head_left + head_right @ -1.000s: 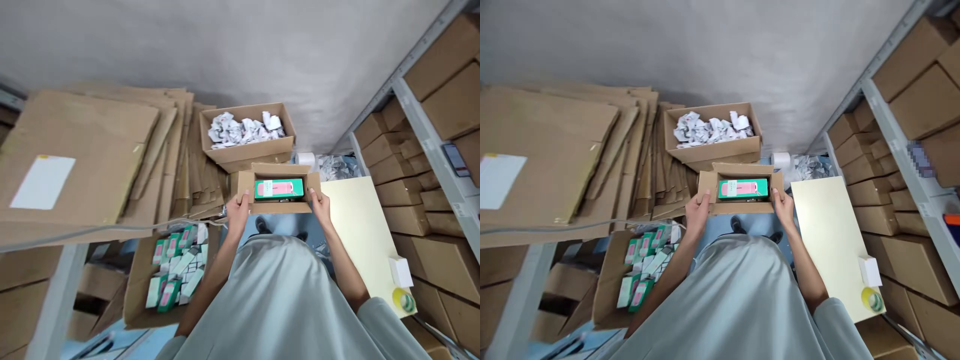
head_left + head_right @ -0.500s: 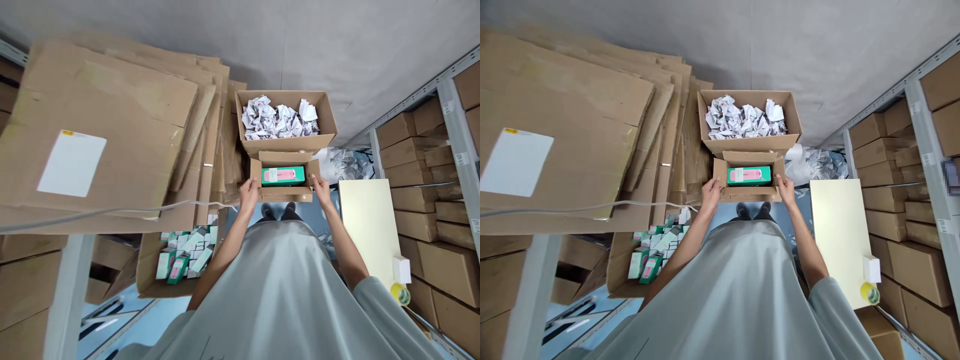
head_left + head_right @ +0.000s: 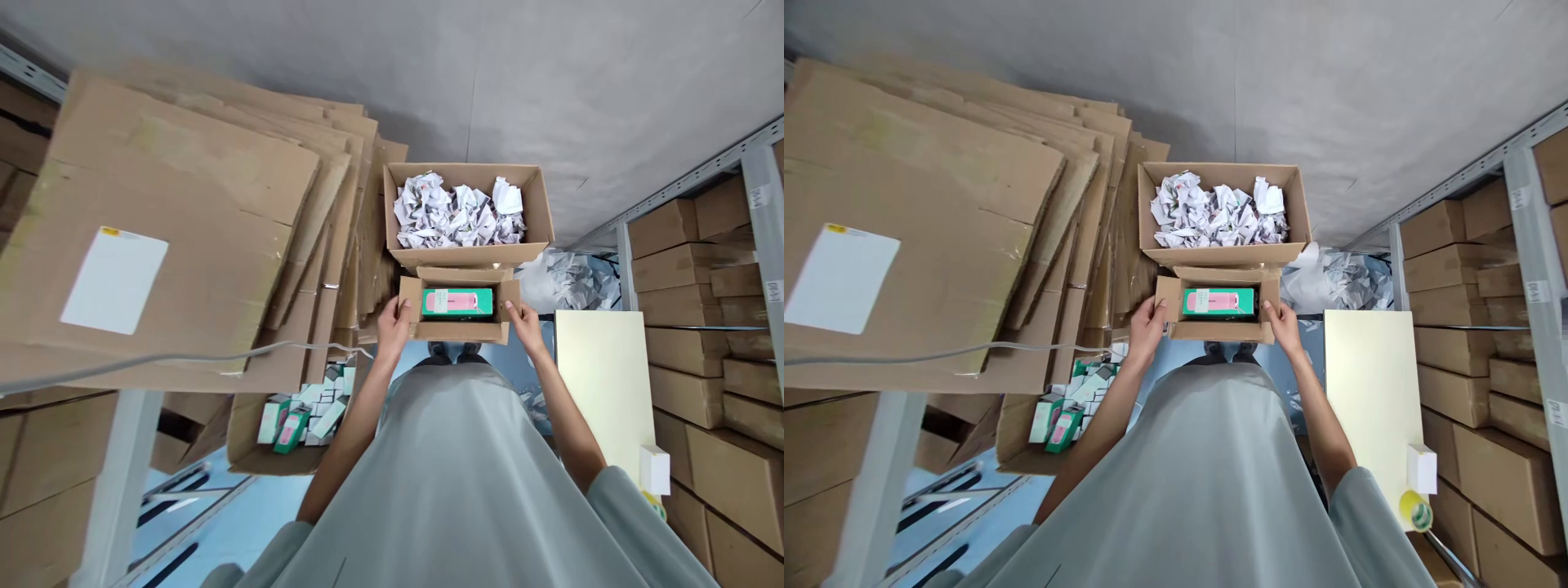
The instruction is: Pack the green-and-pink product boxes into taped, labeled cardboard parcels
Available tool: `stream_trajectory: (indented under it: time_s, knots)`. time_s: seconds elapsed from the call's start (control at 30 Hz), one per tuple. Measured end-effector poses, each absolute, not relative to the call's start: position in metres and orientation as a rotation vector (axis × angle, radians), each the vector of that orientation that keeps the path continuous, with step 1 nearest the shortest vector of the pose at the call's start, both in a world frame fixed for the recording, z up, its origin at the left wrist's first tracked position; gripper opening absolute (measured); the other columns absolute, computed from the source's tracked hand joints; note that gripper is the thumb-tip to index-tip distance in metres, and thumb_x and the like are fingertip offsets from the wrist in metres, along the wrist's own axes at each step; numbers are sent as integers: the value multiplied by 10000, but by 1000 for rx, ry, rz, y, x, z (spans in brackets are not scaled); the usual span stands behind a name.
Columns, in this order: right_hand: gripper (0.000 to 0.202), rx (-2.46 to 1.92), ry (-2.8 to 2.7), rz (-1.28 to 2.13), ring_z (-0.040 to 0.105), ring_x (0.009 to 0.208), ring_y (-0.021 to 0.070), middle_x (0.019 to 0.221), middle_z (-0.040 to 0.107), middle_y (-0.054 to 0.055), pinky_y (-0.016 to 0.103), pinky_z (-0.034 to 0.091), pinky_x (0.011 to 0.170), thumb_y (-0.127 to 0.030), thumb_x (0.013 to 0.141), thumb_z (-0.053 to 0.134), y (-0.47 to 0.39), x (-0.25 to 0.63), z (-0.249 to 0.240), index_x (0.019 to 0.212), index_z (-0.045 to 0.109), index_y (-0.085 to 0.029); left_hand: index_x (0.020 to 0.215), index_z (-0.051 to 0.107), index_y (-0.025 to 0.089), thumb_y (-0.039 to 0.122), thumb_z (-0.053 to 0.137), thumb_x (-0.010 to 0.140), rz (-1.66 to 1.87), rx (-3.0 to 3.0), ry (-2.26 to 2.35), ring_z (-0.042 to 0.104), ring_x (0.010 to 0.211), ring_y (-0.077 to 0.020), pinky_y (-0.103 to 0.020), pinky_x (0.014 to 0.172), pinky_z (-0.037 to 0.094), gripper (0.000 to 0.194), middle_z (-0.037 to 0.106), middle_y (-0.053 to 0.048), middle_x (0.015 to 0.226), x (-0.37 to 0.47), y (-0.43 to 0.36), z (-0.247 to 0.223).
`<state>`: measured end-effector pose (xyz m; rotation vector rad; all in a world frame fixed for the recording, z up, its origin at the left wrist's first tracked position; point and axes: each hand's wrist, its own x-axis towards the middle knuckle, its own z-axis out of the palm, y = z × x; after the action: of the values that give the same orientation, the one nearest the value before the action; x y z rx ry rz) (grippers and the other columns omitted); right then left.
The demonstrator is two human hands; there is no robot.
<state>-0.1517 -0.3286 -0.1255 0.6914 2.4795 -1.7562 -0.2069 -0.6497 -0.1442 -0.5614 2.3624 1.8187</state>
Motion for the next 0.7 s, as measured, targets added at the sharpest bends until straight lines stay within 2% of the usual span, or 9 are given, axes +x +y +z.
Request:
stream_trajectory:
  time_s: [0.13,0.23,0.3,0.4,0.5,0.6,0.7]
  knots:
    - [767,645,2520,-1791,769,1081,312,1158,848,149,437,636,973,-876,911,648,-318,-158,-115,1208,786,-183,1419,703,187,499,688,1036,1862,-482,2541,751,1325,-283,-419,1185,603,494,752,-182,1456,-214,-652,-127]
    - [760,696,2680,-1751,771,1187,330,1350,804,211,489,647,1022,-802,954,671,-308,-169,-97,1382,747,-179,1485,680,202,473,651,1079,1812,-305,2777,696,1413,-285,-422,1232,569,489,703,-175,1521,-221,-646,-98]
    - [678,652,2845,-1691,769,1202,323,1409,776,206,500,653,1029,-737,1012,657,-304,-183,-78,1421,735,-202,1498,679,209,457,623,1104,1767,-170,2886,661,1457,-286,-427,1264,538,468,692,-164,1532,-228,-640,-76]
    - [545,353,3014,-1608,763,1197,303,1390,771,159,489,649,1058,-676,1088,620,-307,-215,-45,1400,756,-249,1481,694,219,450,618,1119,1716,-31,2949,644,1475,-295,-447,1309,490,436,695,-147,1516,-249,-627,-51]
    - [523,6,3034,-1530,762,1181,292,1340,777,128,466,643,1078,-676,1124,587,-322,-260,-23,1380,773,-258,1460,701,220,435,626,1121,1722,61,2950,639,1483,-315,-476,1332,463,408,689,-140,1507,-281,-612,-42]
    - [568,-253,3006,-1431,771,1140,289,1289,781,114,471,640,1092,-703,1128,565,-343,-312,-22,1385,770,-239,1468,679,200,384,649,1103,1695,97,2969,612,1518,-339,-512,1351,441,410,675,-145,1520,-322,-601,-44]
    - [573,-364,2972,-1273,763,1203,322,1331,771,135,512,621,1138,-676,1127,575,-365,-365,-36,1426,742,-217,1506,640,201,333,667,1072,1552,36,3010,579,1557,-350,-523,1375,415,454,659,-150,1560,-364,-595,-49]
